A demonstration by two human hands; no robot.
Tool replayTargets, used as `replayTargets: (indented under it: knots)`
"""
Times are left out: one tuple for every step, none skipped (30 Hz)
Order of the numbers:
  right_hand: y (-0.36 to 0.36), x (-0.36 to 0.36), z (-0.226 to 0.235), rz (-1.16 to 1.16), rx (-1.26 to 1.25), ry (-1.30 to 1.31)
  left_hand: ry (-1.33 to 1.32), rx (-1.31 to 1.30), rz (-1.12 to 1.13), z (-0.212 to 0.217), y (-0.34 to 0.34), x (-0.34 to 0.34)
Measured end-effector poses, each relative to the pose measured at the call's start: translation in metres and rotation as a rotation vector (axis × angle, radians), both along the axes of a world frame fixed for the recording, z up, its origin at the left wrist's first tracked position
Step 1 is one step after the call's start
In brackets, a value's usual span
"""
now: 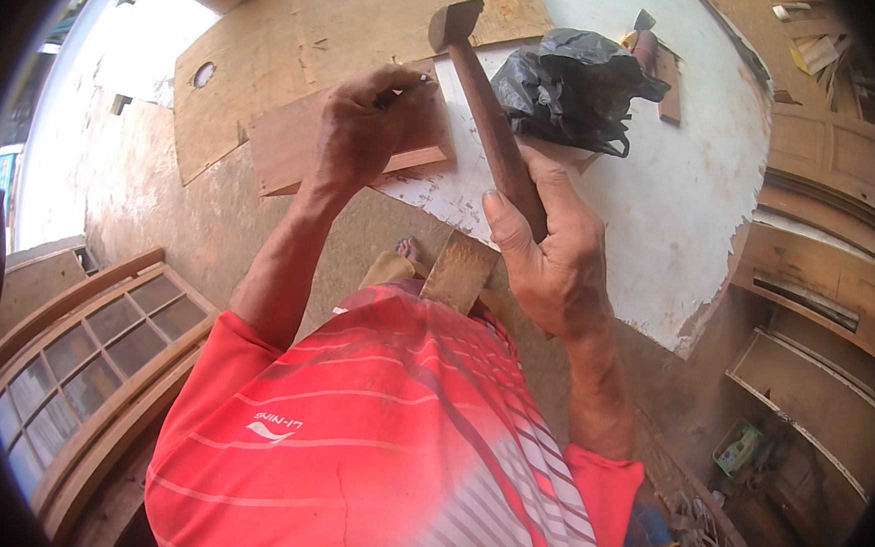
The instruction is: The person constructs a small wooden frame by hammering nails into the joints of wooden boards and then fits a bottom panel onto the structure.
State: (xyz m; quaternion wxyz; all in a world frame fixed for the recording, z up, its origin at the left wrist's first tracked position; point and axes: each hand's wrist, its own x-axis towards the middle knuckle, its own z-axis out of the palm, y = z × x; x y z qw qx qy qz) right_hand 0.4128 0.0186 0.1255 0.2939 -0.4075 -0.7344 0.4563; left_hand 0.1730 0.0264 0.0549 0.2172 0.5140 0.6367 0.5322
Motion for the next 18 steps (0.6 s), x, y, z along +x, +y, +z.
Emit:
replayTargets:
  knots:
    - [0.002, 0.0, 0.0, 0.011, 0.062, -0.045, 0.001, 0.001, -0.001, 0.0, 0.0, 0.0]
    - [0.002, 0.0, -0.002, 0.011, 0.078, -0.039, 0.01, -0.002, -0.004, 0.001, 0.0, 0.001]
    - [0.002, -0.001, -0.004, 0.013, 0.096, -0.036, 0.017, -0.004, -0.005, 0.004, -0.001, 0.001]
    - [0.002, -0.001, -0.005, 0.014, 0.113, -0.033, 0.024, -0.007, -0.006, 0.005, -0.001, 0.002]
    - [0.003, 0.0, -0.003, 0.02, 0.139, -0.076, 0.05, -0.001, -0.01, 0.005, 0.0, 0.001]
    - [0.004, 0.001, 0.0, 0.028, 0.162, -0.117, 0.078, 0.003, -0.012, 0.003, 0.001, 0.0]
    - [0.003, 0.001, 0.002, 0.031, 0.193, -0.134, 0.106, 0.006, -0.014, 0.002, 0.002, 0.0]
    - [0.002, 0.001, 0.004, 0.036, 0.223, -0.15, 0.097, 0.006, -0.012, 0.001, 0.003, -0.001]
    - [-0.001, 0.0, 0.007, 0.036, 0.259, -0.144, 0.085, 0.005, -0.01, 0.0, 0.002, -0.001]
    - [-0.002, 0.0, 0.009, 0.037, 0.307, -0.141, 0.073, 0.004, -0.007, -0.001, 0.002, -0.001]
    - [-0.004, -0.001, 0.011, 0.036, 0.355, -0.141, 0.069, 0.007, -0.013, -0.002, 0.002, 0.0]
    - [-0.003, -0.003, 0.012, 0.041, 0.416, -0.136, 0.072, 0.012, -0.012, 0.0, 0.002, -0.002]
    - [-0.003, -0.006, 0.012, 0.047, 0.477, -0.13, 0.075, 0.017, -0.01, 0.001, 0.001, -0.004]
    - [-0.002, -0.004, 0.01, 0.061, 0.477, -0.209, 0.055, 0.016, -0.017, -0.002, 0.002, -0.002]
    - [0.001, -0.002, 0.005, 0.088, 0.48, -0.269, 0.049, 0.014, -0.008, -0.005, 0.002, -0.003]
    - [0.003, -0.001, 0.002, 0.112, 0.482, -0.328, 0.118, 0.049, -0.012, -0.006, 0.004, -0.004]
    - [0.004, -0.002, 0.005, 0.099, 0.448, -0.324, 0.076, 0.086, -0.012, -0.006, 0.005, -0.001]
    - [0.003, 0.0, 0.009, 0.084, 0.415, -0.326, 0.095, 0.086, -0.012, -0.004, 0.007, -0.001]
